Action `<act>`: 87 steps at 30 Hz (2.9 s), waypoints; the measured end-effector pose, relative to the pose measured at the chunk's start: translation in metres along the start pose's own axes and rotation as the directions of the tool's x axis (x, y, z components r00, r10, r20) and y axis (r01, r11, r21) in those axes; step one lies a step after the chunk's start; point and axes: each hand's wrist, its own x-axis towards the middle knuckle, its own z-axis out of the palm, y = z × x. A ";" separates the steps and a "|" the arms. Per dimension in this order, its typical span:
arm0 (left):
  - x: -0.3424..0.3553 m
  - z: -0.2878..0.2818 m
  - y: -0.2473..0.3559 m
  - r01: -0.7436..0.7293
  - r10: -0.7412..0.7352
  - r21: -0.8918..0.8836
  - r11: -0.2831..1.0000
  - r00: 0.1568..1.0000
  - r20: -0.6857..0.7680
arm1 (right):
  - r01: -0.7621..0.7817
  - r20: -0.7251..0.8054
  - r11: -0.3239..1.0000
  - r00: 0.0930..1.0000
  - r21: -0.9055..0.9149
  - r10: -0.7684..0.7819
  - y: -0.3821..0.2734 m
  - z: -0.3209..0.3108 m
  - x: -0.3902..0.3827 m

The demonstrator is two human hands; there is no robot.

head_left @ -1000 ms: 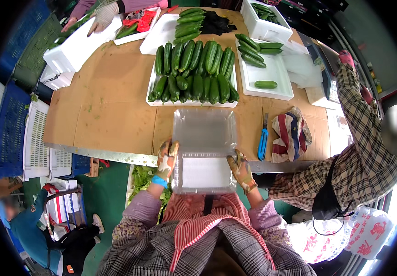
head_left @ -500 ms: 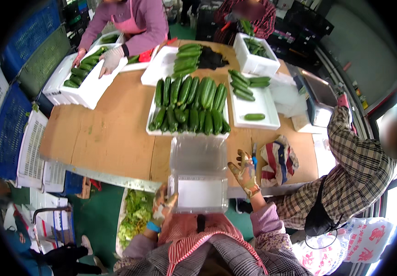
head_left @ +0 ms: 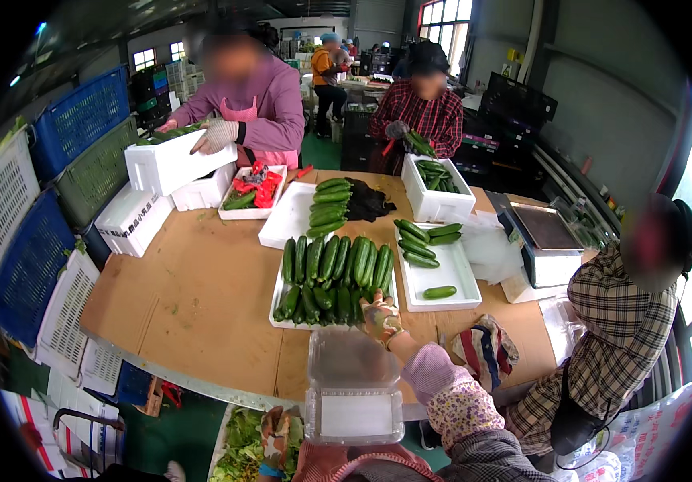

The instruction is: The person sorts green vegetables, likely cucumbers or zucchinis, from a pile into white styrofoam trays and plastic wrap. They handle the vegetables by hand, arranging them neatly in the containers while other workers perform similar tasks nearby.

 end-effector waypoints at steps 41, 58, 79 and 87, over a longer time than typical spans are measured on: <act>-0.085 -0.077 0.159 -0.563 0.423 0.513 0.648 0.826 0.372 | 0.389 -0.190 0.295 0.827 0.872 -0.530 -0.150 -0.035 -0.256; -0.099 -0.099 0.130 -0.496 0.184 0.645 0.581 0.853 0.489 | 0.406 -0.250 0.132 0.754 0.904 -0.607 -0.149 0.004 -0.245; -0.102 -0.096 0.149 -0.652 0.407 0.612 0.448 0.758 0.509 | 0.558 0.087 0.547 0.646 0.624 -0.758 -0.158 -0.005 -0.226; -0.101 -0.094 0.163 -0.571 0.377 0.613 0.547 0.821 0.429 | 0.346 0.033 0.382 0.703 0.857 -0.710 -0.152 -0.020 -0.228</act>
